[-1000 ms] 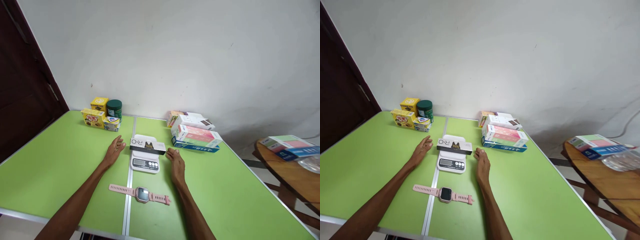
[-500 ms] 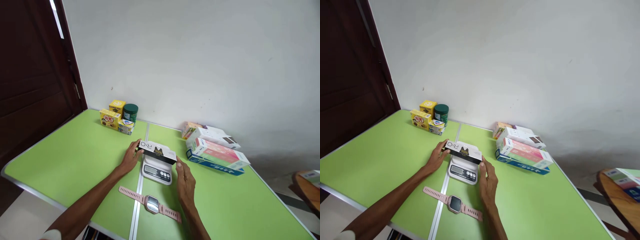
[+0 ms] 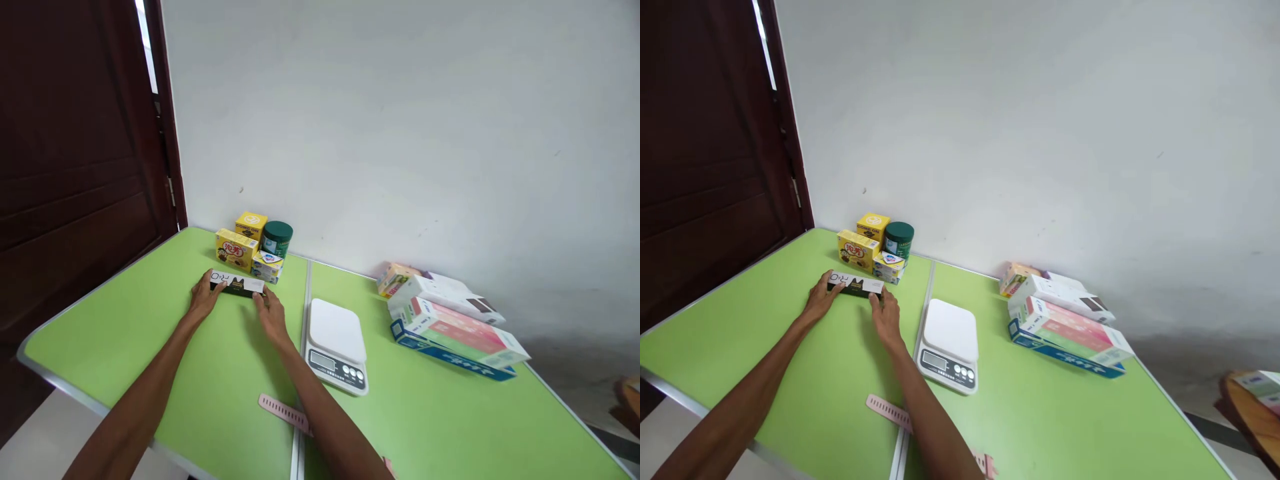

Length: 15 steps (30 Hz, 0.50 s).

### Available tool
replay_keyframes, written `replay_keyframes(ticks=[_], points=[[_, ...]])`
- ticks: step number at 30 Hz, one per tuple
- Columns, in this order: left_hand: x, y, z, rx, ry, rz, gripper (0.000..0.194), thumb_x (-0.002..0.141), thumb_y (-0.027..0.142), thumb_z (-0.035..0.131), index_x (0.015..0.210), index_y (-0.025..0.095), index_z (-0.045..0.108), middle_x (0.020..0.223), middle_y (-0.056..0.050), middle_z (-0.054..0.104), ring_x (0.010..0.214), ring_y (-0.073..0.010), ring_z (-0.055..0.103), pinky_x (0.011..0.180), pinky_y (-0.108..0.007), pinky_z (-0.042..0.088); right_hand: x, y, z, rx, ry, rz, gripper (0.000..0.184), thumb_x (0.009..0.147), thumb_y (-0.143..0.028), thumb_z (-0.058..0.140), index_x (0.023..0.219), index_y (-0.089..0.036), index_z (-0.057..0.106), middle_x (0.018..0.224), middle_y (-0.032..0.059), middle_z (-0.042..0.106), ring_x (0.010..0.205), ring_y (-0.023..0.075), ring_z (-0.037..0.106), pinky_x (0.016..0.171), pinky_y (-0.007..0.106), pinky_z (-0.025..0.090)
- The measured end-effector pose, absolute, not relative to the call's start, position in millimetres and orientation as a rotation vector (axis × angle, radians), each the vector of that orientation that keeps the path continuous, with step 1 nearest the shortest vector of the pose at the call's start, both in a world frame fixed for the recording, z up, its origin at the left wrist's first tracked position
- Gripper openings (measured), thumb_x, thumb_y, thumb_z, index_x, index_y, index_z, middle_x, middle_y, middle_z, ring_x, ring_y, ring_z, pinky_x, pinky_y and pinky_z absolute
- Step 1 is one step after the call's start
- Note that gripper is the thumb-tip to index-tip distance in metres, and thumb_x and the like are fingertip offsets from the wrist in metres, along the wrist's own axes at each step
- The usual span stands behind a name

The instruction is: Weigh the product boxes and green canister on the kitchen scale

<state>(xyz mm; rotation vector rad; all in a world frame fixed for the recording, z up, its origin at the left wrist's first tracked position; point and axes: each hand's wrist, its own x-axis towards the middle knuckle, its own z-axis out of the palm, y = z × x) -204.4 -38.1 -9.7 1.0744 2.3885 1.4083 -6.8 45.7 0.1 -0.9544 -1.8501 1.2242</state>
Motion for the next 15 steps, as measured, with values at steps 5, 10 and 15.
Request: replay_keyframes(ticks=[5,10,15], points=[[-227,-20,-16,1.184,2.517,1.233,0.055,0.096,0.04,0.057,0.144,0.013,0.053,0.15,-0.022,0.061,0.144,-0.0344,0.055,0.122,-0.052,0.036,-35,58,-8,-0.97,-1.859,1.201,0.071,0.09,-0.064,0.064,0.146,-0.02,0.062,0.133,0.0145,0.071,0.132,0.0367,0.058,0.111,0.051,0.047],[-231,-12,-14,1.174,2.54,1.256,0.06,0.096,0.041,0.055,0.148,0.012,0.049,0.154,-0.024,0.056,0.148,-0.0369,0.049,0.124,-0.056,0.034,-41,58,6,-1.075,-1.882,1.251,0.074,0.086,-0.056,0.071,0.148,-0.016,0.06,0.145,0.0155,0.064,0.146,0.0386,0.047,0.122,0.053,0.036],[-233,-20,-14,1.056,2.563,1.417,0.081,0.096,0.053,0.049,0.155,0.0,0.037,0.154,-0.031,0.048,0.148,-0.0387,0.046,0.125,-0.054,0.034,5,27,23,-0.923,-1.982,1.335,0.081,0.082,-0.06,0.078,0.151,-0.022,0.058,0.153,0.0132,0.059,0.143,0.0396,0.051,0.119,0.057,0.041]])
